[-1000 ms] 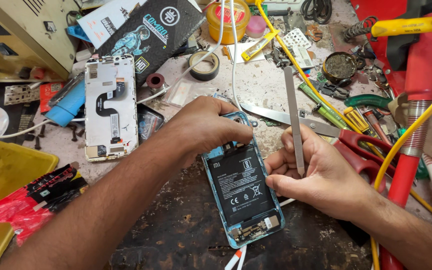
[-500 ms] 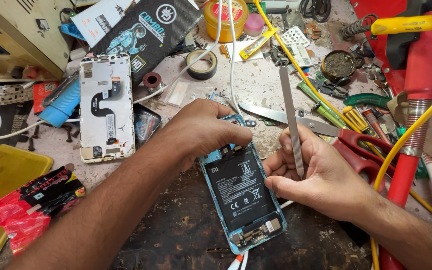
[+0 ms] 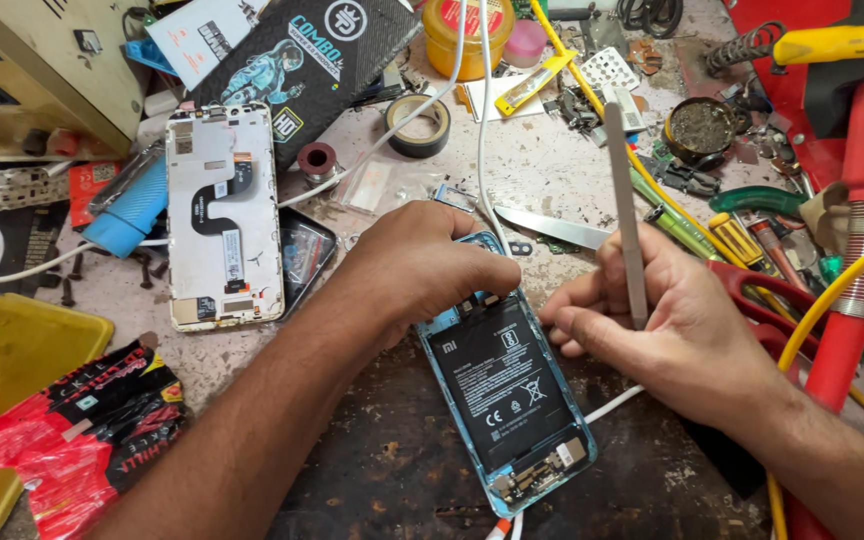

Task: The person uses tweezers and a screwdriver to remove and reposition small components and screws inside a disassembled smartphone. The battery and motherboard are visible, and the person carefully manipulates connectors and screws near the camera module area.

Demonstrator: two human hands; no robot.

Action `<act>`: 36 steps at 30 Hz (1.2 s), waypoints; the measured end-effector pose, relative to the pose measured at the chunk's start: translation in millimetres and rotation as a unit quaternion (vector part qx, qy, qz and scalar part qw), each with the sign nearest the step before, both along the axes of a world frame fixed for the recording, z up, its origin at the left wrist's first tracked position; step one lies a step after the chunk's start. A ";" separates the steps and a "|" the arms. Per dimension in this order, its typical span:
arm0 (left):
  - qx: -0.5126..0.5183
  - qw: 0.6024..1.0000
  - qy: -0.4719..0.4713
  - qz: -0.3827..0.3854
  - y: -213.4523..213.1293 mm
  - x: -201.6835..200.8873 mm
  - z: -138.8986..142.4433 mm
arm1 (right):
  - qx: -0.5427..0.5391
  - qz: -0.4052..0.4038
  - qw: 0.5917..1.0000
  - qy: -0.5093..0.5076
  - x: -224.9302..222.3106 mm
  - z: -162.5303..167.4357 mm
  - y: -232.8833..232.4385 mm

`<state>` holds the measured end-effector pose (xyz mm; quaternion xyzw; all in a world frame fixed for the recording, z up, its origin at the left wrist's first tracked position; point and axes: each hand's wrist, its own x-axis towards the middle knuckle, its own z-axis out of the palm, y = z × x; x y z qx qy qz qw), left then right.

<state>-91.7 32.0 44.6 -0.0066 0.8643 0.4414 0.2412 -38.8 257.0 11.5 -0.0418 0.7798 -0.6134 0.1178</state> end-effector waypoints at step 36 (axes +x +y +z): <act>-0.089 0.996 0.027 -0.018 -4.2 9.5 3.4 | 0.091 -0.037 0.994 0.042 7.8 2.3 -19.5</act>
